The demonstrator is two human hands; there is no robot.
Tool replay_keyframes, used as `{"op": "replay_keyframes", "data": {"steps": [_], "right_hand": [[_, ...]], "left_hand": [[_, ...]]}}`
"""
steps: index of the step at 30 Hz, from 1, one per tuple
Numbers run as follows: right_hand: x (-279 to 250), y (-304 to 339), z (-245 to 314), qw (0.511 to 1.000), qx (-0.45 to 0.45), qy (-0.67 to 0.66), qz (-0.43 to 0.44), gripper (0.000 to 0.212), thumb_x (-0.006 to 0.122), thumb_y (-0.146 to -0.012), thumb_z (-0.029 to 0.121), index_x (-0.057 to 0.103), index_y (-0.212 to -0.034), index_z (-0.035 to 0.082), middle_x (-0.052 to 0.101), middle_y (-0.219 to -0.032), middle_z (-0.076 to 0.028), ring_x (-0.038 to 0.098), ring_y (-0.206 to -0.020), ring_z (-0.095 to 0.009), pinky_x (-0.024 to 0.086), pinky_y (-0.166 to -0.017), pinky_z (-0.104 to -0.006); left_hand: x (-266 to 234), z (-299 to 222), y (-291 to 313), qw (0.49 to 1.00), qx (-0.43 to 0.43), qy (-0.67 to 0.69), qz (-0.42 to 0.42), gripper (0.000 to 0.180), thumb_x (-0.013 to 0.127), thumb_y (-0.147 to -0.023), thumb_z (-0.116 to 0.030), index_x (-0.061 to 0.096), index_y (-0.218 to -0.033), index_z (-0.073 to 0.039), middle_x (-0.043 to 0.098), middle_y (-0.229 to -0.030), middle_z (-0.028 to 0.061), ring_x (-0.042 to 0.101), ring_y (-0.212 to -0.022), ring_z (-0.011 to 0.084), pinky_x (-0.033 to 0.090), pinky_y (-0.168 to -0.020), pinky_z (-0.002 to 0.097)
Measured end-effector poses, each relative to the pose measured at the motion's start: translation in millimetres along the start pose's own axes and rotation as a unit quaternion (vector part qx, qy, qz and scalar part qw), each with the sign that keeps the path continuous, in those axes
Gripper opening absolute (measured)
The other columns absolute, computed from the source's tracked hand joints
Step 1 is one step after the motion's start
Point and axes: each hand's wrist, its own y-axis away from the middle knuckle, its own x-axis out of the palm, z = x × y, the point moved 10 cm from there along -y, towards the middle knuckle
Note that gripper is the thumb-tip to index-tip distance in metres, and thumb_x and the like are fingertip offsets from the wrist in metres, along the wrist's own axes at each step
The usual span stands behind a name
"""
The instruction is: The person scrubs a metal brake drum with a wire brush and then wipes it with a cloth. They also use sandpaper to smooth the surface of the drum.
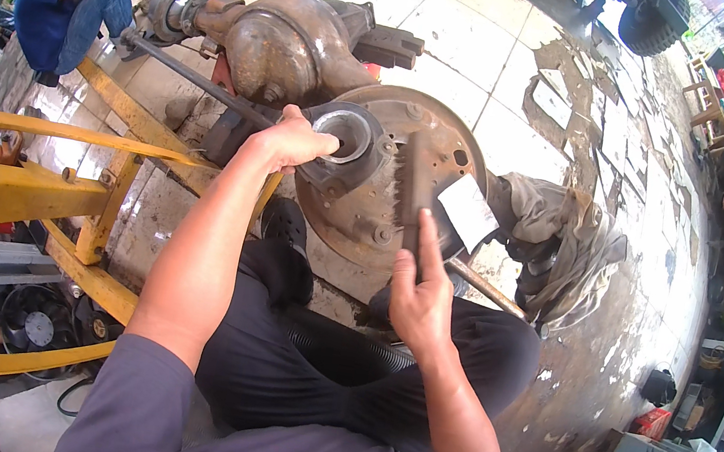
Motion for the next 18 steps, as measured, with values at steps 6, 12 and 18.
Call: {"op": "replay_keyframes", "data": {"steps": [6,12,18], "right_hand": [[42,-29,-7,0.965,0.13,-0.214,0.077,0.062,0.038,-0.106,0.022,0.018,-0.164,0.014,0.046,-0.074,-0.001,0.044,-0.047,-0.009,0.04,-0.038,-0.0266],[38,-96,13,0.978,0.109,-0.159,0.076,0.063,0.04,-0.104,0.023,0.023,-0.163,0.01,0.047,-0.074,-0.003,0.044,-0.045,-0.011,0.039,-0.037,-0.0294],[30,-33,-17,0.98,0.103,-0.135,0.106,0.061,0.037,-0.105,0.023,0.021,-0.164,0.012,0.047,-0.076,-0.002,0.042,-0.043,-0.009,0.038,-0.037,-0.0263]], "left_hand": [[1,-3,-2,1.0,0.01,-0.015,-0.001,0.107,0.07,-0.079,-0.039,0.012,-0.148,0.018,0.046,-0.139,0.0265,0.062,-0.102,0.0293,0.054,-0.078,0.0411],[-1,-3,-7,0.999,0.011,-0.025,-0.021,0.107,0.071,-0.078,-0.038,0.012,-0.148,0.019,0.047,-0.138,0.0295,0.063,-0.103,0.0307,0.055,-0.079,0.0408],[2,-3,4,1.0,-0.015,-0.014,0.02,0.112,0.069,-0.079,-0.031,-0.004,-0.15,0.016,0.049,-0.137,0.0353,0.062,-0.111,0.0313,0.053,-0.088,0.0407]]}}
